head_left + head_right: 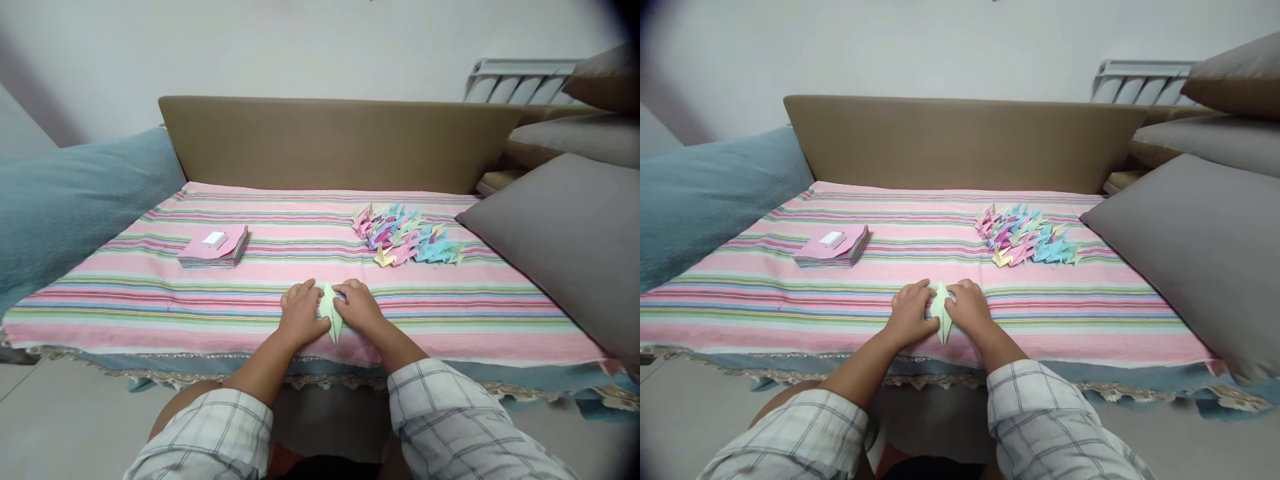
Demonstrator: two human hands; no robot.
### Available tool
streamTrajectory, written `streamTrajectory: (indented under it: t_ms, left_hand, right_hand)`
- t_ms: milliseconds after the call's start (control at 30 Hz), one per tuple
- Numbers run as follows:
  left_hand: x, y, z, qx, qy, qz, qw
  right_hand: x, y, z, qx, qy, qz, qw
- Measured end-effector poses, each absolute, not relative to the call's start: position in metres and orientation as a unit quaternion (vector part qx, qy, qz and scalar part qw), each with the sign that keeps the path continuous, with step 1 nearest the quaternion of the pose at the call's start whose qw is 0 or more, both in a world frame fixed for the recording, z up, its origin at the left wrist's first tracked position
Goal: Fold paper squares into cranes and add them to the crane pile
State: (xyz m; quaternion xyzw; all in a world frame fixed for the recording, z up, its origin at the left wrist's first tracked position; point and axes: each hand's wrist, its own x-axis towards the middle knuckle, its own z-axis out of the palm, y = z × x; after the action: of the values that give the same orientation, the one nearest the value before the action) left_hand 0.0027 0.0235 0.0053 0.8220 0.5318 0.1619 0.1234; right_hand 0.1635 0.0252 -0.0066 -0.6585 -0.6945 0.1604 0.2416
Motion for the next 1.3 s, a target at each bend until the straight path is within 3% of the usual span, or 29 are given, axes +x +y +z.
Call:
streamTrajectory:
  t_ms: [100, 233, 433, 533, 1300]
  left_hand:
    - [0.001, 0.024, 0.007, 0.811, 0.544, 0.159, 0.146]
    - [-0.002, 0.025, 0.008, 0.802, 0.512, 0.22, 0.213]
    - [0.001, 0.027, 0.006, 0.59, 0.442, 0.417, 0.532]
    - [0.004, 0.024, 0.01, 0.515, 0.427, 0.442, 0.598]
    - [0.008, 0.006, 0.021, 0.408, 0.39, 0.466, 0.681]
  right_hand:
    - [0.164, 0.025, -0.008, -0.636, -0.676, 0.209, 0.31]
    - [0.163, 0.022, -0.007, -0.593, -0.597, 0.358, 0.405]
    - [0.154, 0.013, 0.001, -0.488, -0.496, 0.501, 0.514]
    - [0.15, 0.006, 0.009, -0.455, -0.481, 0.539, 0.521]
    - [0.149, -0.004, 0.011, -0.436, -0.481, 0.548, 0.527]
